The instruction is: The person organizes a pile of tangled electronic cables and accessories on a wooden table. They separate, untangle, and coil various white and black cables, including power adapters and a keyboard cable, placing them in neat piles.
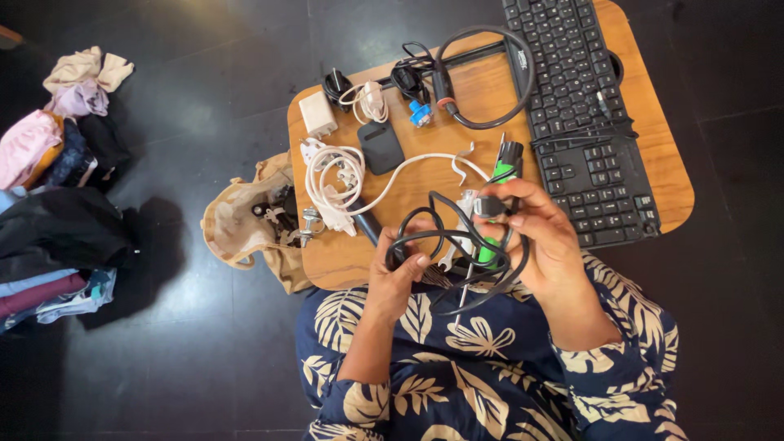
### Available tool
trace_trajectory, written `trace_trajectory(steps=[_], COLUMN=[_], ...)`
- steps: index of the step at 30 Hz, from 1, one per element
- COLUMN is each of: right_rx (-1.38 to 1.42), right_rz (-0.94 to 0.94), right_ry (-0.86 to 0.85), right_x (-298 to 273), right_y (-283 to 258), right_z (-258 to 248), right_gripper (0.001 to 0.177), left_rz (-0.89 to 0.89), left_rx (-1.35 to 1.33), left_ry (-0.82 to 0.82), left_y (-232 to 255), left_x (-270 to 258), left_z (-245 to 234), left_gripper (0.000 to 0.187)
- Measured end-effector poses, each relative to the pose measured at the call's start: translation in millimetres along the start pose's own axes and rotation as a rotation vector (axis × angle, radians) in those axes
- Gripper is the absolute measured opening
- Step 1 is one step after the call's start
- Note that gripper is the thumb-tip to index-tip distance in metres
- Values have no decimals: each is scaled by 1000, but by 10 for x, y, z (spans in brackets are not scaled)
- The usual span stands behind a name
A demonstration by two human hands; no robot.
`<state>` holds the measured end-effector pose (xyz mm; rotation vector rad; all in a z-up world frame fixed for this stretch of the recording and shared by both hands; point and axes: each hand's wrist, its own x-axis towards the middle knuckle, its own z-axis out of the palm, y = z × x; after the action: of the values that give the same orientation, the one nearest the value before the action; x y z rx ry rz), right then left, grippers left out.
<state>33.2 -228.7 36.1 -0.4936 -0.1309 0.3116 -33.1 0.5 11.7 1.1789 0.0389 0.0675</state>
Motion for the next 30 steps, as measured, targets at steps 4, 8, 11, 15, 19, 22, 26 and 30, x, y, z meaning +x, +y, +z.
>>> trace_trajectory(steps=[4,8,11,15,19,22,26,30], right_rx=[-164,-555,-834,-1524,-1323,-1105,-771,-454], right_rz=[-3,-107,-80,-29,73,47,5,-169], right_ry=[-67,-163,-151,-40,107,60,-63,-218], right_x=[12,50,44,-84,-73,-30,7,-23], right_y=[5,-139,-353,-598,-768,-924,-983,-997], right_z=[111,165,160,104,-130,-420,-778,-988], right_gripper=[45,50,60,72,72,60,43,35], left_rz=[76,245,365,430,410,367,345,347], left_rx=[-176,-452,-507,-493,-565,-563,-632,-692], left_ry=[54,55,102,198,153,182,139,98], left_y=[-92,5,121,232,284,279,297,416], left_x=[-35,-27,-28,-58,-71,-85,-84,-68], left_z=[-5,-155,-274,-357,-382,-391,-434,-516], left_gripper=[26,14,17,22,21,25,23,24])
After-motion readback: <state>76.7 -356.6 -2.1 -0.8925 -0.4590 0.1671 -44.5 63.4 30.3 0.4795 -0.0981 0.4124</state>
